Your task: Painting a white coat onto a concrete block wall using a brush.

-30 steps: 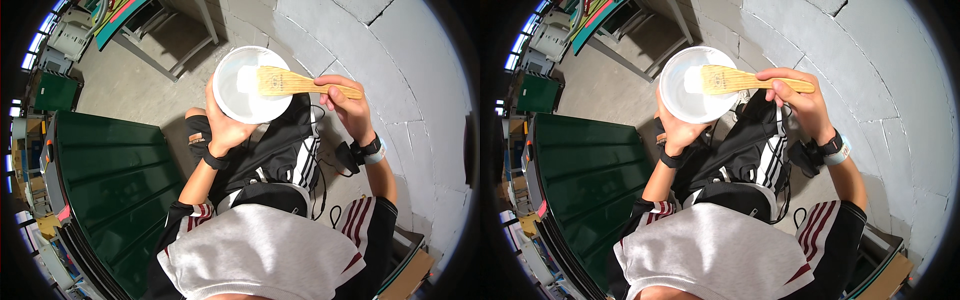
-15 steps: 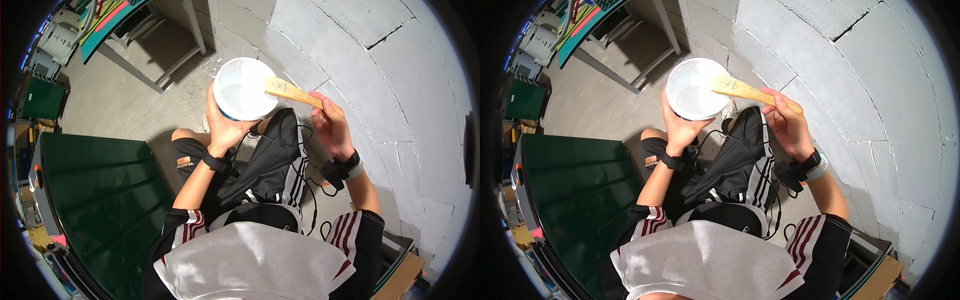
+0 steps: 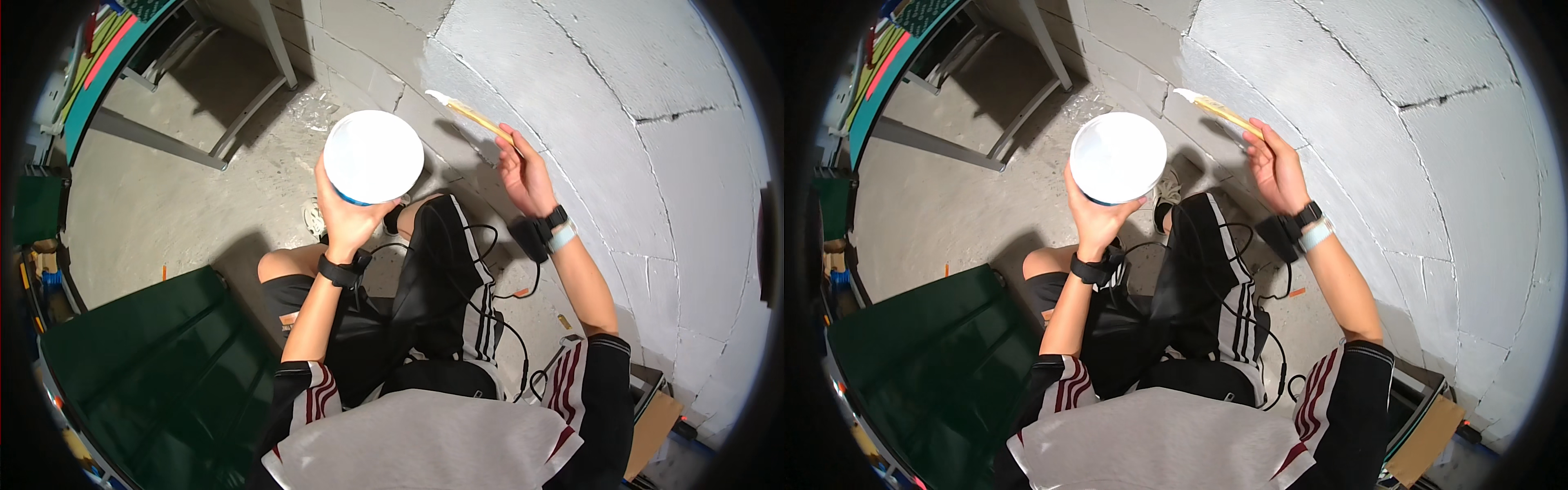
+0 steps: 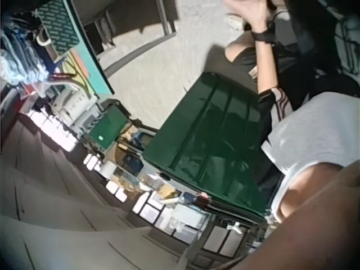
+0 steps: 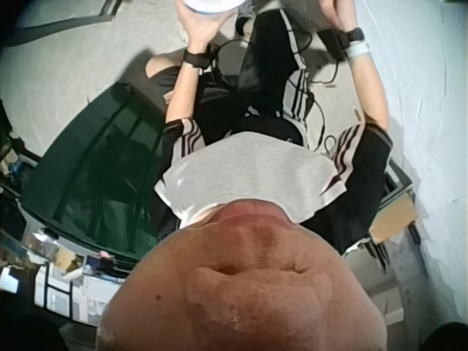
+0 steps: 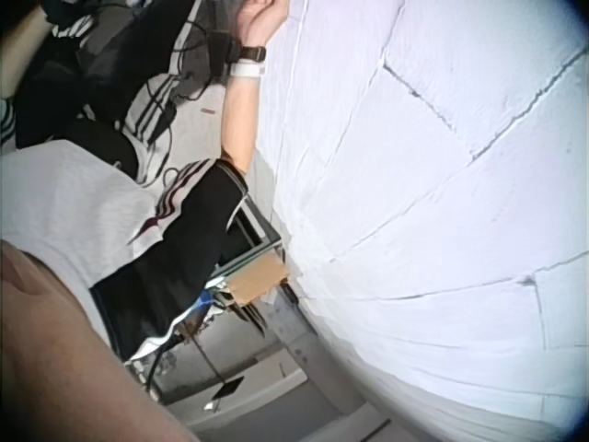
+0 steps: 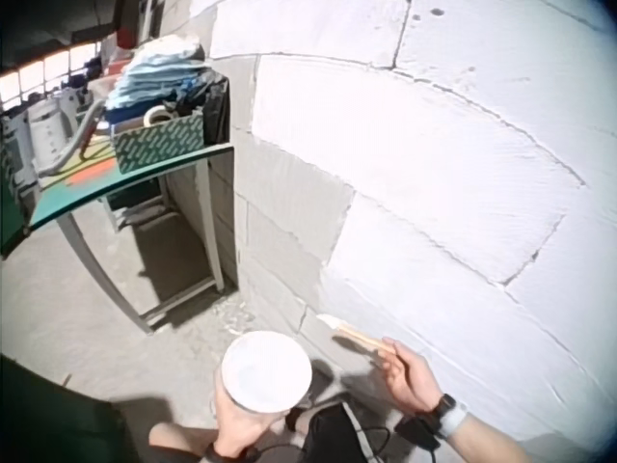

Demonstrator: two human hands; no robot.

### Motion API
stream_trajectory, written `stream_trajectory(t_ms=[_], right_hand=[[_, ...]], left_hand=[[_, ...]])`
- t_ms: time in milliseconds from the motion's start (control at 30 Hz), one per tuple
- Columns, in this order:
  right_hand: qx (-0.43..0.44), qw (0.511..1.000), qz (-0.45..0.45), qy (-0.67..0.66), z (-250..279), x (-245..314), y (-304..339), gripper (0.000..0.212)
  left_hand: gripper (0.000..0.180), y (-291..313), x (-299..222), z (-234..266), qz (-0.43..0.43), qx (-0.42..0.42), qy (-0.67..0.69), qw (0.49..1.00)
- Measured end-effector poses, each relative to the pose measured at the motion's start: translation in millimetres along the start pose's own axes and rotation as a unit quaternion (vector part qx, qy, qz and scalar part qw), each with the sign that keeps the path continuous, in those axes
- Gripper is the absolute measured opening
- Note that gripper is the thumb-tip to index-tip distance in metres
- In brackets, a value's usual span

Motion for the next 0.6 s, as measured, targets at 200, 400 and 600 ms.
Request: stream_trajectory(t_ms=[200, 400, 600], right_hand=[[-0.086, 0.996, -0.012, -0.009, 26, -48, -79, 0.039], [-0.120, 0.991, 0.055, 0.012, -14, -87, -94, 0.050], [-0.152, 0.980, 0.130, -0.020, -5, -91, -104, 0.050]], left_hand=[[0.119, -12, 36, 25, 0.043, -0.041, 0.025, 0.998], [0.118, -7, 55, 50, 0.059, -0.068, 0.011, 0.996], [0.117, -7, 51, 47, 0.065, -0.060, 0.035, 0.995]])
Point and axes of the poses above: each hand's wrist, its own y-axis away from the middle knuckle, its own z-axis out of the back of the hand, x = y × z, the point moved 2 cm from there along -y, towards the middle knuckle, and after that the axes turned 4 degrees about -x, right-handed, at the moved point
